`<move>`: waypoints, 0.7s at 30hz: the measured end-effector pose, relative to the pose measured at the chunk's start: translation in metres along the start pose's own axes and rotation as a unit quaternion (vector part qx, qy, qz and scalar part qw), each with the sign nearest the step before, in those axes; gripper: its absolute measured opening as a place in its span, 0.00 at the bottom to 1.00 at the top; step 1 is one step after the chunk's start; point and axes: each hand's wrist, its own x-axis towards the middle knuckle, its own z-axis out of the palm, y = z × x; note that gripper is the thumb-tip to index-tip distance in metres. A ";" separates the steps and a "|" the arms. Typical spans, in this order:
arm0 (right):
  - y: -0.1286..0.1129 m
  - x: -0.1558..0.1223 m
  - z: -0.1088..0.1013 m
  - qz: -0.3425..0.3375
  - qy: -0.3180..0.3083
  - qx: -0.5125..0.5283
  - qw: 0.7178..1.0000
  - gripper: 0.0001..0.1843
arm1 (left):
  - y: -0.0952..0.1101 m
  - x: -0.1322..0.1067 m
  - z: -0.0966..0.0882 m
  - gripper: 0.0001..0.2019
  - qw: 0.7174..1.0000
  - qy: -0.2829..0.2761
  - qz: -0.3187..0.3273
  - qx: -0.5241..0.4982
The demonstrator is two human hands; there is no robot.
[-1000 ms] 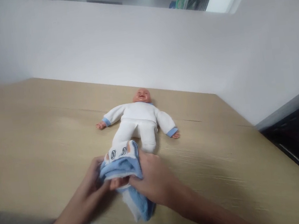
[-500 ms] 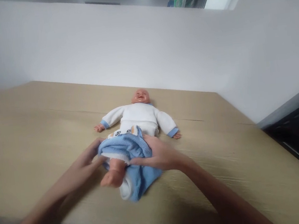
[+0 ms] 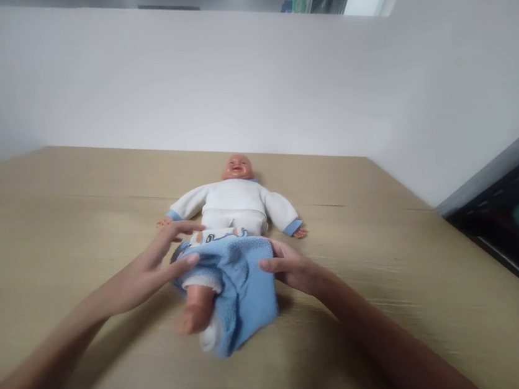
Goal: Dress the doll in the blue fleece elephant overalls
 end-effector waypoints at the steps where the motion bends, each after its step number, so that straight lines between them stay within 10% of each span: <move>1: 0.001 0.000 0.001 0.000 0.007 0.018 1.000 0.39 | 0.005 0.007 -0.002 0.27 0.999 -0.031 0.025 0.031; 11: -0.007 0.000 0.007 -0.053 0.028 0.017 0.998 0.33 | 0.041 0.092 -0.017 0.16 0.930 -0.354 0.092 0.025; 17: -0.010 -0.010 -0.010 0.012 -0.095 -0.097 0.991 0.31 | 0.037 0.115 0.003 0.13 0.924 -0.356 0.093 -0.100; 21: -0.016 -0.018 -0.001 -0.045 0.011 -0.079 0.996 0.32 | 0.026 0.117 0.011 0.15 0.908 -0.386 0.043 -0.154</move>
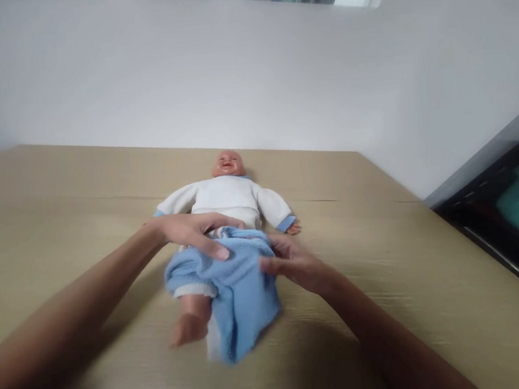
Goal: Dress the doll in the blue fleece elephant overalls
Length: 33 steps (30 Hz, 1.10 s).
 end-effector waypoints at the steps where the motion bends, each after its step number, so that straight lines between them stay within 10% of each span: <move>1: -0.001 0.000 0.004 -0.019 0.050 0.017 0.998 0.34 | -0.003 0.000 0.000 0.15 0.999 -0.030 -0.011 -0.002; 5: -0.002 0.006 0.011 -0.001 0.107 0.048 0.993 0.35 | -0.011 0.000 -0.004 0.14 0.988 -0.151 -0.025 0.023; 12: -0.004 -0.004 -0.002 0.071 -0.149 -0.119 0.979 0.24 | -0.023 0.007 -0.007 0.19 0.988 -0.139 0.066 0.008; 21: -0.002 -0.005 0.003 -0.013 0.014 0.039 0.999 0.27 | -0.010 0.004 0.001 0.20 0.976 -0.200 -0.031 0.074; 33: -0.016 -0.016 0.002 0.059 -0.122 -0.059 0.989 0.35 | -0.016 0.000 0.000 0.22 0.989 -0.116 0.094 -0.014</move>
